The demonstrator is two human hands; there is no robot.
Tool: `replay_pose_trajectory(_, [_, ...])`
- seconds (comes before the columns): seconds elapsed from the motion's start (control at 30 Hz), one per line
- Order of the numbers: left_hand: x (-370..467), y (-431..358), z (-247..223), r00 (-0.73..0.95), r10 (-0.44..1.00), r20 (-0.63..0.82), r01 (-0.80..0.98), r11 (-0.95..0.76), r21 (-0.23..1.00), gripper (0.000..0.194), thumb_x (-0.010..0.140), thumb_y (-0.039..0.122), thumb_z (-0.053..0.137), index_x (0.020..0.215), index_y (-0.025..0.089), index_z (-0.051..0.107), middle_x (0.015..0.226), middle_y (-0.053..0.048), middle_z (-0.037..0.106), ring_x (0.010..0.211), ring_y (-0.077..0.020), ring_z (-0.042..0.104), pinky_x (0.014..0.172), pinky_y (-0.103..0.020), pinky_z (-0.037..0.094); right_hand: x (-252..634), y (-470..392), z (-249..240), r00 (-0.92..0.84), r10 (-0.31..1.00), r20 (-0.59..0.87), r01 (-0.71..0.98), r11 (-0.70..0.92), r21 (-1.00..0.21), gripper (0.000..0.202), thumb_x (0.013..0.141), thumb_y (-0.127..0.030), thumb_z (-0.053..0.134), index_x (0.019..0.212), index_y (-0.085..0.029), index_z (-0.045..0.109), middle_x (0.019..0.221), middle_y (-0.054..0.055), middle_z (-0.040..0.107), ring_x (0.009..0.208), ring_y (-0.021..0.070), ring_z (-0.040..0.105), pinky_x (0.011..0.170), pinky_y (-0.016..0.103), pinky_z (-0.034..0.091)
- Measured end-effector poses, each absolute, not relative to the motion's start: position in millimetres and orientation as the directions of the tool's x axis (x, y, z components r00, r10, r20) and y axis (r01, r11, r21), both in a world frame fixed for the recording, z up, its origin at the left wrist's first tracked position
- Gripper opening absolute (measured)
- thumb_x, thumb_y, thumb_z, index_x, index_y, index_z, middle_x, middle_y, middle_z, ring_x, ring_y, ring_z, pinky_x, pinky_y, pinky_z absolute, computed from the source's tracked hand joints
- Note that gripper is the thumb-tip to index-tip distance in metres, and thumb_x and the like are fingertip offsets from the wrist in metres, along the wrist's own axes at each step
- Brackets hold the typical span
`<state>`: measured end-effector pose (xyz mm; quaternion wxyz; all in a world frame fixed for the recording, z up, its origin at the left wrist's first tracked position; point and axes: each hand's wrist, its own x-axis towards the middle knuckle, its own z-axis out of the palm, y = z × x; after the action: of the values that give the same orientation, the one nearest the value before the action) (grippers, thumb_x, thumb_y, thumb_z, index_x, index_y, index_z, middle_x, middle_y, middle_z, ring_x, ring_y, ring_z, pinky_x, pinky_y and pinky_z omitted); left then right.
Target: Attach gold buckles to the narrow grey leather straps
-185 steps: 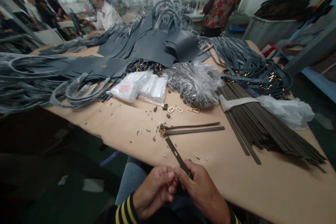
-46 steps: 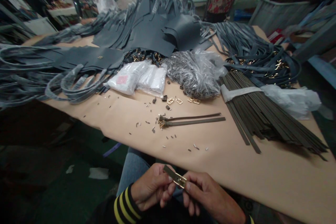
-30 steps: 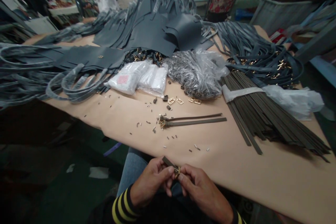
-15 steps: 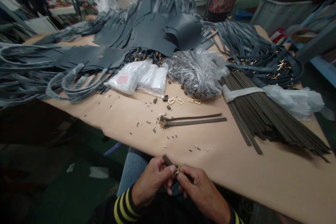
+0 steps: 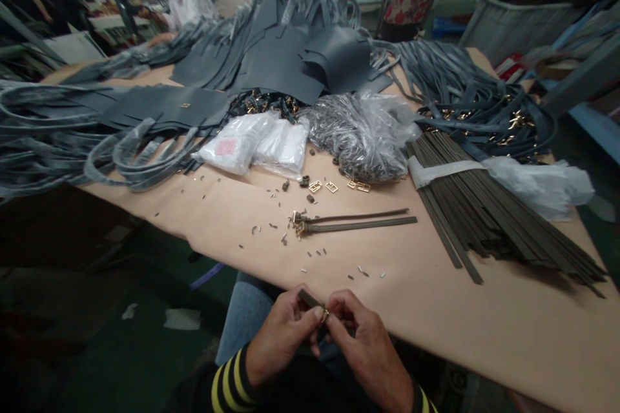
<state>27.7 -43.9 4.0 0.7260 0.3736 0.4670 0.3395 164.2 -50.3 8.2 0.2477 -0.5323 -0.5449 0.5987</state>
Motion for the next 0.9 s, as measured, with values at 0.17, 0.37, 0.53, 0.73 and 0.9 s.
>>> replay_pose_trajectory(0.17, [30,-48,-4,0.305,0.843,-0.443,-0.217,0.515,0.830,0.027,0.071,0.039,0.051,0.067,0.013,0.044,0.053,0.004,0.047,0.038,-0.0042,0.043,0.040,-0.018,0.042,165,-48,11,-0.310,0.866,-0.391,0.319,-0.293,-0.901,0.016,0.077,-0.033,0.045,0.069,-0.019,0.046,0.061,-0.003,0.053,0.059,0.0132,0.053,0.056,0.023,0.043])
replay_pose_trajectory(0.37, [32,-53,-8,0.232,0.866,-0.443,-0.124,0.479,0.869,0.025,0.073,0.039,0.049,0.070,0.016,0.040,0.057,0.004,0.047,0.040,-0.0055,0.044,0.041,-0.021,0.044,166,-47,11,-0.327,0.858,-0.396,0.346,-0.280,-0.895,0.014,0.078,-0.030,0.044,0.069,-0.019,0.046,0.062,-0.002,0.053,0.060,0.0130,0.051,0.058,0.024,0.041])
replay_pose_trajectory(0.53, [27,-59,-2,0.197,0.935,-0.295,0.157,0.267,0.951,0.015,0.078,0.026,0.044,0.066,0.016,0.041,0.057,0.003,0.047,0.047,-0.0075,0.047,0.047,-0.020,0.041,168,-46,10,-0.321,0.870,-0.373,0.348,-0.258,-0.901,0.012,0.077,-0.027,0.045,0.070,-0.018,0.048,0.062,-0.003,0.051,0.062,0.0133,0.051,0.059,0.024,0.040])
replay_pose_trajectory(0.73, [19,-54,2,0.414,0.881,-0.227,-0.036,0.265,0.964,0.026,0.081,0.036,0.040,0.089,0.013,0.051,0.069,-0.002,0.052,0.054,-0.0082,0.052,0.053,-0.022,0.045,181,-42,5,-0.398,0.840,-0.368,0.260,-0.281,-0.924,0.014,0.078,-0.030,0.048,0.074,-0.017,0.049,0.063,-0.003,0.050,0.056,0.0104,0.047,0.052,0.022,0.039])
replay_pose_trajectory(0.9, [17,-50,-1,0.473,0.820,-0.321,-0.284,0.487,0.826,0.039,0.066,0.046,0.058,0.081,0.010,0.059,0.053,0.002,0.050,0.042,-0.0067,0.049,0.042,-0.020,0.043,181,-39,6,-0.513,0.761,-0.397,0.125,-0.391,-0.912,0.023,0.075,-0.037,0.054,0.073,-0.015,0.048,0.060,-0.003,0.049,0.053,0.0083,0.044,0.046,0.019,0.036])
